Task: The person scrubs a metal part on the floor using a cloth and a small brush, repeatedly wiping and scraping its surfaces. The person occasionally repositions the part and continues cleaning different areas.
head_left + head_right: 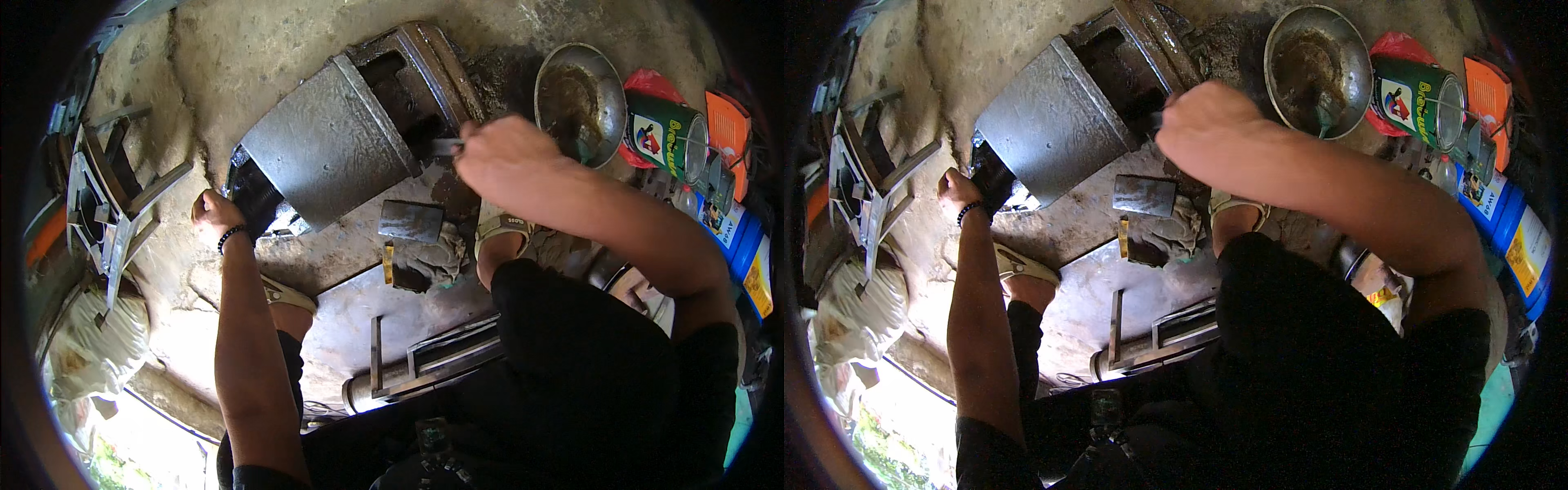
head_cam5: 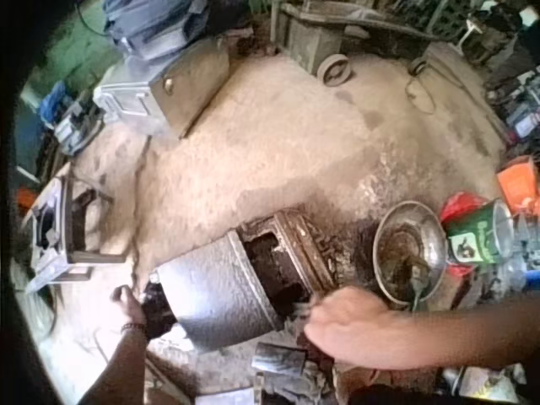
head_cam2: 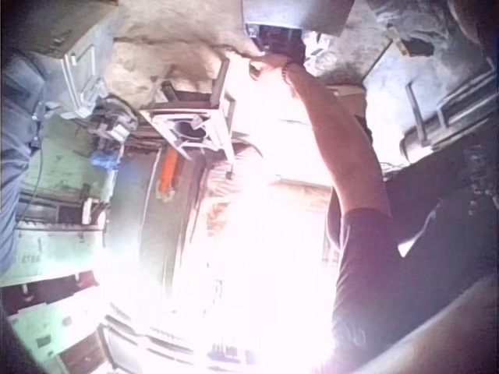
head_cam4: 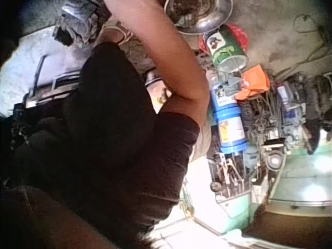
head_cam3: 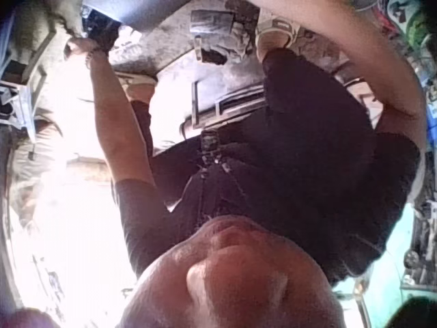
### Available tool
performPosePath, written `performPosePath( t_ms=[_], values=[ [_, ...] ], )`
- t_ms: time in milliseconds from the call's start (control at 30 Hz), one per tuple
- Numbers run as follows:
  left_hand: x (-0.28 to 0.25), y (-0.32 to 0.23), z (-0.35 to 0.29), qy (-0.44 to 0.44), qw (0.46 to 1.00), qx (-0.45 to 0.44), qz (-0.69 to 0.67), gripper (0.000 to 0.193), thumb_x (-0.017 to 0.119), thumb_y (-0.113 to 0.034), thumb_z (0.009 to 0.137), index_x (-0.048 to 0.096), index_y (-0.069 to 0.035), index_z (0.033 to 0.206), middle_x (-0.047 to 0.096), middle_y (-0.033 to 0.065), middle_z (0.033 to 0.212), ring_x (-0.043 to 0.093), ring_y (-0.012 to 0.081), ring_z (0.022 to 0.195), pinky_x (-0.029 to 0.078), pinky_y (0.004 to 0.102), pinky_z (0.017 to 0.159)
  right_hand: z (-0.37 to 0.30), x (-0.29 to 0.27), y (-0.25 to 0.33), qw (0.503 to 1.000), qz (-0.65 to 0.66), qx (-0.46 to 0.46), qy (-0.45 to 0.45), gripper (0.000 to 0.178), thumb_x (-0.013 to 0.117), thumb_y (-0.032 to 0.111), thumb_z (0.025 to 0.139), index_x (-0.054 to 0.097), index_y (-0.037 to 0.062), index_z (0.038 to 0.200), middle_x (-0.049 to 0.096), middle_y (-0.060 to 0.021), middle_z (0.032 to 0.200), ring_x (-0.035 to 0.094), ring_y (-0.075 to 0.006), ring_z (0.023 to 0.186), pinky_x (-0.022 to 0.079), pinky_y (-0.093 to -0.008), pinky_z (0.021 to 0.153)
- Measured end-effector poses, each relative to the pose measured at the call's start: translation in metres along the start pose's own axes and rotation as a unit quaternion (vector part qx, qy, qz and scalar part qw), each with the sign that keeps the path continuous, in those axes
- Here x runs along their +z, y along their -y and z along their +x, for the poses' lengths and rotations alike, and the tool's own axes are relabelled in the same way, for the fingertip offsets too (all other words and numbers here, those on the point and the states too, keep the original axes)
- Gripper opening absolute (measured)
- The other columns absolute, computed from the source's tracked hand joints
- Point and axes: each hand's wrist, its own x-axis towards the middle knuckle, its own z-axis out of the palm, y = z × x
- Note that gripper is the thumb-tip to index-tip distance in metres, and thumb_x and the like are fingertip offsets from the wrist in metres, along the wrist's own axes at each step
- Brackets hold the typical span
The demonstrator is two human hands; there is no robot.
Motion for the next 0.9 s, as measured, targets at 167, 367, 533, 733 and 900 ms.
performPosePath(
  t_ms=[167,367,533,733,900],
  values=[
    [-0.003,-0.004,-0.004,0.009,1.000,-0.023,-0.001,0.047,0.050,-0.040,0.084,0.078,-0.007,0.103,0.072,0.0211,0.107,0.068,0.0396,0.097,0.051,0.0479,0.091,-0.002,0.003,0.009,0.999,0.009,0.017,0.026,0.023,0.057,0.014,0.092,0.073,-0.0029,0.093,0.071,-0.0164,0.087,0.073,-0.0270,0.073,0.058,-0.0394,0.061],
    [-0.006,-0.009,-0.007,0.005,1.000,-0.004,-0.007,0.047,0.051,-0.040,0.085,0.077,-0.005,0.101,0.071,0.0224,0.107,0.066,0.0396,0.100,0.050,0.0478,0.093,-0.012,0.009,0.020,0.977,0.057,0.143,0.149,0.040,0.058,0.012,0.090,0.060,-0.0041,0.127,0.065,-0.0209,0.099,0.072,-0.0334,0.079,0.059,-0.0417,0.067],
    [-0.008,-0.010,-0.009,-0.012,1.000,-0.008,0.012,0.046,0.051,-0.040,0.084,0.077,-0.006,0.100,0.072,0.0222,0.106,0.067,0.0396,0.100,0.050,0.0477,0.092,-0.025,0.015,0.029,0.974,0.159,0.138,0.088,0.056,0.054,0.006,0.090,0.047,-0.0043,0.145,0.058,-0.0300,0.115,0.071,-0.0383,0.085,0.059,-0.0454,0.072],
    [-0.008,-0.013,-0.008,-0.001,0.999,-0.030,0.011,0.044,0.051,-0.040,0.083,0.079,-0.010,0.101,0.073,0.0201,0.104,0.069,0.0402,0.095,0.052,0.0487,0.089,-0.033,0.020,0.036,0.964,0.217,0.138,0.071,0.050,0.052,0.006,0.092,0.047,-0.0155,0.137,0.063,-0.0334,0.107,0.071,-0.0397,0.081,0.060,-0.0438,0.070],
    [-0.010,-0.012,-0.008,0.012,1.000,-0.022,0.006,0.046,0.050,-0.041,0.084,0.079,-0.011,0.103,0.073,0.0199,0.105,0.069,0.0400,0.095,0.051,0.0497,0.090,-0.036,0.022,0.039,0.955,0.257,0.147,-0.019,0.045,0.052,0.008,0.091,0.052,-0.0175,0.129,0.066,-0.0313,0.095,0.072,-0.0406,0.082,0.060,-0.0436,0.070]
  ],
)
